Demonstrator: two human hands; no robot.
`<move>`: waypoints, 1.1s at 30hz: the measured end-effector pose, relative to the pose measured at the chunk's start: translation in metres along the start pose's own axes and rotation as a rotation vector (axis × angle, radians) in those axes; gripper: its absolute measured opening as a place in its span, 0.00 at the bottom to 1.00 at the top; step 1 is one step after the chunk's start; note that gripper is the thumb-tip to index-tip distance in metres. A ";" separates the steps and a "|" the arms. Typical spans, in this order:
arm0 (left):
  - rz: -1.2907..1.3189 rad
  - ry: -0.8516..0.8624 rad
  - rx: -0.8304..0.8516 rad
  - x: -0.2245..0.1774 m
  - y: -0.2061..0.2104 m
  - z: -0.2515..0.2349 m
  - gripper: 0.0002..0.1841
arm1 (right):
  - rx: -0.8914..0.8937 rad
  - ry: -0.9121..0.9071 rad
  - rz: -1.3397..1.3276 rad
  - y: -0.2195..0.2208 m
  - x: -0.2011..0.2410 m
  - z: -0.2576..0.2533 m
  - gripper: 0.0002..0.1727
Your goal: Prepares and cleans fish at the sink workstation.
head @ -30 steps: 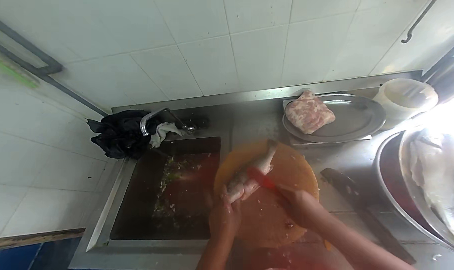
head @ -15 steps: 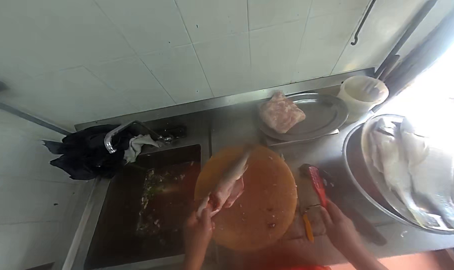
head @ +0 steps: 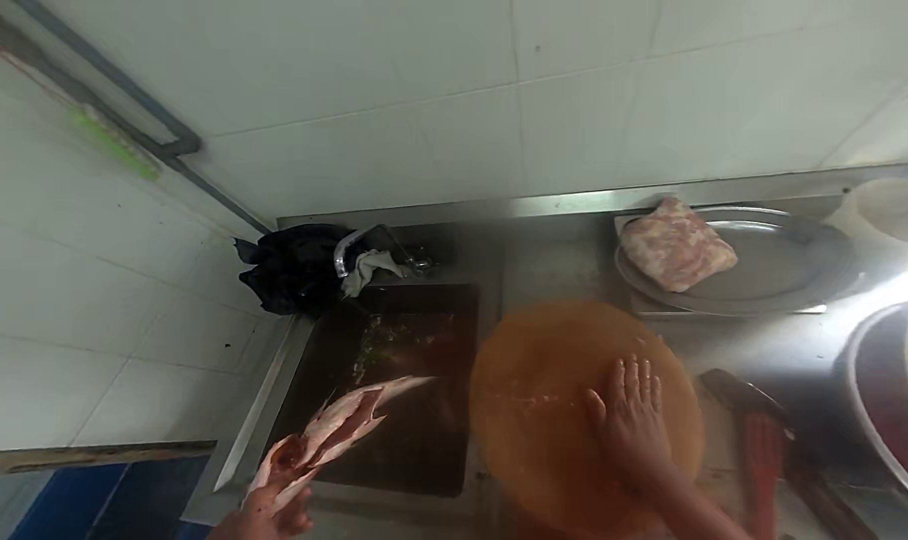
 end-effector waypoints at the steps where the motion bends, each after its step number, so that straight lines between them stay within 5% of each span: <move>1: -0.012 0.012 0.006 0.001 -0.002 -0.011 0.16 | 0.013 -0.013 -0.004 0.010 0.020 -0.006 0.54; 8: -0.031 -0.002 0.122 0.038 0.011 -0.101 0.15 | 0.070 -0.187 -0.351 0.067 0.243 -0.035 0.47; 13: -0.109 -0.020 0.276 0.063 0.036 -0.163 0.18 | 0.344 -0.103 -0.855 0.127 0.375 -0.072 0.39; 18: -0.171 0.056 0.387 0.026 0.057 -0.185 0.16 | 0.312 0.180 -0.686 0.173 0.377 -0.209 0.34; 23: -0.153 0.057 0.457 0.035 0.074 -0.209 0.13 | 0.230 0.116 -0.654 0.199 0.372 -0.323 0.29; 27: -0.184 0.035 0.569 0.037 0.113 -0.226 0.12 | 0.305 -0.095 -0.490 0.214 0.374 -0.271 0.21; 31: -0.251 0.117 0.771 0.007 0.176 -0.240 0.14 | 0.818 -0.132 -0.376 0.213 0.354 -0.163 0.20; 33: -0.352 0.148 0.893 -0.011 0.212 -0.241 0.16 | 0.835 -0.114 -0.444 0.192 0.346 -0.144 0.22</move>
Point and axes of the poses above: each hand's wrist, its own z-axis away from the middle knuckle, its own y-axis out of the palm, x = y × z, the point moved 9 cm from there along -z, towards the middle knuckle, and after that the axes turned 13 degrees about -x, right-handed, at the moved point
